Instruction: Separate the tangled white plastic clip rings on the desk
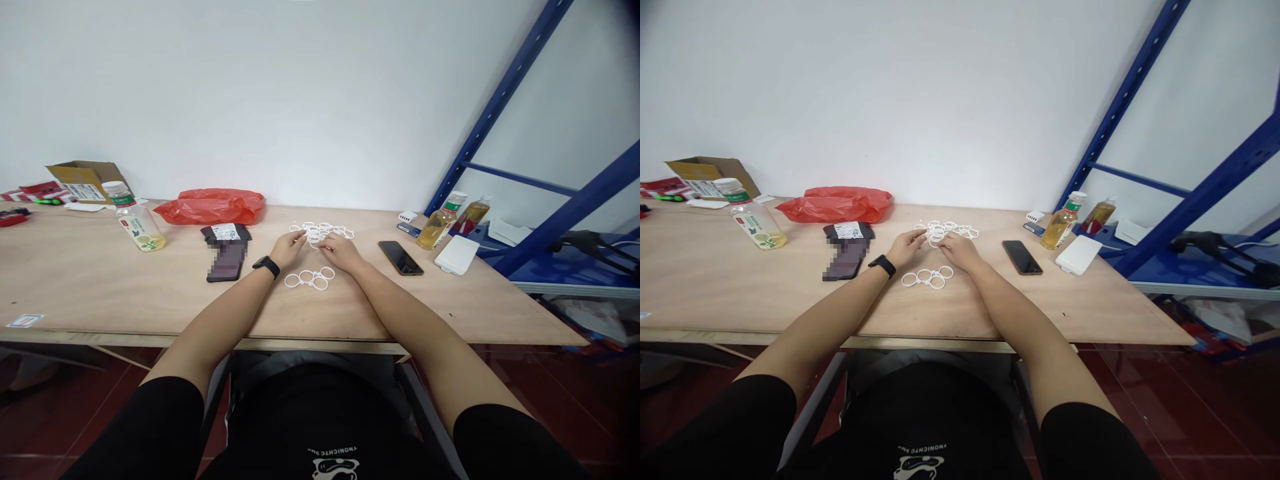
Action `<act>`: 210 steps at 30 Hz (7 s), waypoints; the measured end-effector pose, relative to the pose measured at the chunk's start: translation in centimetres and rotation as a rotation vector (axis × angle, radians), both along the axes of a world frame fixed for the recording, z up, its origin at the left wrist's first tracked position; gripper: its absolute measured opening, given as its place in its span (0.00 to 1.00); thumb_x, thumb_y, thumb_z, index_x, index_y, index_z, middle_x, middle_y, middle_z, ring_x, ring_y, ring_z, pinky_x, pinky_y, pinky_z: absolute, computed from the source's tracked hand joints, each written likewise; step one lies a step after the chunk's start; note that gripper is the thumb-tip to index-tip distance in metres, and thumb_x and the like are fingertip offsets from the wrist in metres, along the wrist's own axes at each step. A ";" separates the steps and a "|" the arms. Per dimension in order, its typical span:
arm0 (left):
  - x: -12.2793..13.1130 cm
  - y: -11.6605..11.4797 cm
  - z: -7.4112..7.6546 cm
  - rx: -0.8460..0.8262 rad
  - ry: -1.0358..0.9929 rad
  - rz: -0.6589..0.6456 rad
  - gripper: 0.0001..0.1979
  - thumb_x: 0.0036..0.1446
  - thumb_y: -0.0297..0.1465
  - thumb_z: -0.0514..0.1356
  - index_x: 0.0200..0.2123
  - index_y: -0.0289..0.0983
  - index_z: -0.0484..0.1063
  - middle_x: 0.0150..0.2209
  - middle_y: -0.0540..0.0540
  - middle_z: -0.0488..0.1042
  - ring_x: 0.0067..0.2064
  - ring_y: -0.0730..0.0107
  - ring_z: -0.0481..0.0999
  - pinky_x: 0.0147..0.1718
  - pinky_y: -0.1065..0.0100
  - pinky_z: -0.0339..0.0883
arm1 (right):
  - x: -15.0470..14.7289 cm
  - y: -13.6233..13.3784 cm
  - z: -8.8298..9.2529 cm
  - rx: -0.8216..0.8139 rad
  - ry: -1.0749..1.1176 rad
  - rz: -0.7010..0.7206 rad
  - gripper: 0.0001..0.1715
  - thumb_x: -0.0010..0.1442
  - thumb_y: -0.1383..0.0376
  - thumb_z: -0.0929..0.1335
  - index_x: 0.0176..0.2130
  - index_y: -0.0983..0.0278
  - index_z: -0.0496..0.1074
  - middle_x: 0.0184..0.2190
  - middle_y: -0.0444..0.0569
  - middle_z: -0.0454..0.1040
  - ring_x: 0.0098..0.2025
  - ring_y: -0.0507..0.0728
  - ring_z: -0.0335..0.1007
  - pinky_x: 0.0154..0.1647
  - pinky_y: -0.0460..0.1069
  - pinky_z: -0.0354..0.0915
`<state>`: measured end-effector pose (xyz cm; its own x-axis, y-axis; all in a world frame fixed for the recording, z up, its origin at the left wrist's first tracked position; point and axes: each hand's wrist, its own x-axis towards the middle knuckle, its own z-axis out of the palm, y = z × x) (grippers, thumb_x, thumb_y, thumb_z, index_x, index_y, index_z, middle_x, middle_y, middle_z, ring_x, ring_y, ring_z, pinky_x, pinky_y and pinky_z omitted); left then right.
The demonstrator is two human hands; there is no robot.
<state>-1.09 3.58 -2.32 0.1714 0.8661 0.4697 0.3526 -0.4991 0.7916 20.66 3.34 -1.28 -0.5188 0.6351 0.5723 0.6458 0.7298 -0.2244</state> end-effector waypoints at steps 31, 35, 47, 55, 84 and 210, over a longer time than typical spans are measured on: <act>0.5 -1.0 0.7 -0.015 -0.007 -0.140 0.12 0.52 0.37 0.64 0.35 0.34 0.77 0.34 0.44 0.80 0.33 0.68 0.76 0.35 0.67 0.70 | -1.1 -1.2 0.5 -0.017 0.115 0.013 0.08 0.62 0.65 0.67 0.37 0.60 0.78 0.35 0.47 0.80 0.36 0.54 0.73 0.40 0.48 0.64; 0.4 -1.0 0.8 -0.080 -0.004 -0.141 0.12 0.52 0.35 0.65 0.36 0.32 0.79 0.31 0.44 0.79 0.31 0.68 0.75 0.33 0.67 0.70 | -1.3 -1.5 0.5 -0.005 0.085 0.007 0.08 0.61 0.66 0.67 0.35 0.61 0.78 0.33 0.47 0.79 0.35 0.53 0.73 0.39 0.47 0.64; 1.1 -1.5 0.9 0.039 0.098 -0.065 0.07 0.53 0.33 0.63 0.32 0.35 0.77 0.32 0.46 0.79 0.34 0.67 0.76 0.36 0.66 0.69 | -1.6 -1.4 0.0 -0.024 0.154 -0.061 0.07 0.56 0.66 0.68 0.29 0.62 0.76 0.27 0.45 0.78 0.30 0.53 0.71 0.35 0.47 0.62; 1.4 -1.5 0.9 0.078 0.128 -0.087 0.07 0.55 0.33 0.60 0.33 0.35 0.75 0.32 0.46 0.78 0.34 0.67 0.74 0.37 0.66 0.68 | -1.7 -1.4 0.0 -0.108 0.242 -0.068 0.06 0.53 0.67 0.68 0.27 0.62 0.76 0.26 0.44 0.78 0.30 0.52 0.72 0.34 0.46 0.64; 1.2 -1.2 1.0 0.077 0.078 -0.090 0.06 0.56 0.33 0.61 0.33 0.35 0.73 0.33 0.45 0.77 0.36 0.67 0.74 0.39 0.65 0.68 | -1.8 -1.1 0.0 -0.111 0.307 -0.029 0.07 0.56 0.66 0.68 0.29 0.61 0.77 0.27 0.44 0.78 0.29 0.52 0.71 0.33 0.47 0.65; -0.1 0.2 0.1 -0.122 -0.051 -0.083 0.23 0.57 0.44 0.59 0.45 0.32 0.77 0.33 0.45 0.77 0.28 0.71 0.71 0.32 0.67 0.67 | -0.4 -0.3 0.1 -0.124 0.046 0.065 0.11 0.65 0.68 0.63 0.42 0.61 0.75 0.45 0.51 0.71 0.47 0.57 0.68 0.49 0.52 0.65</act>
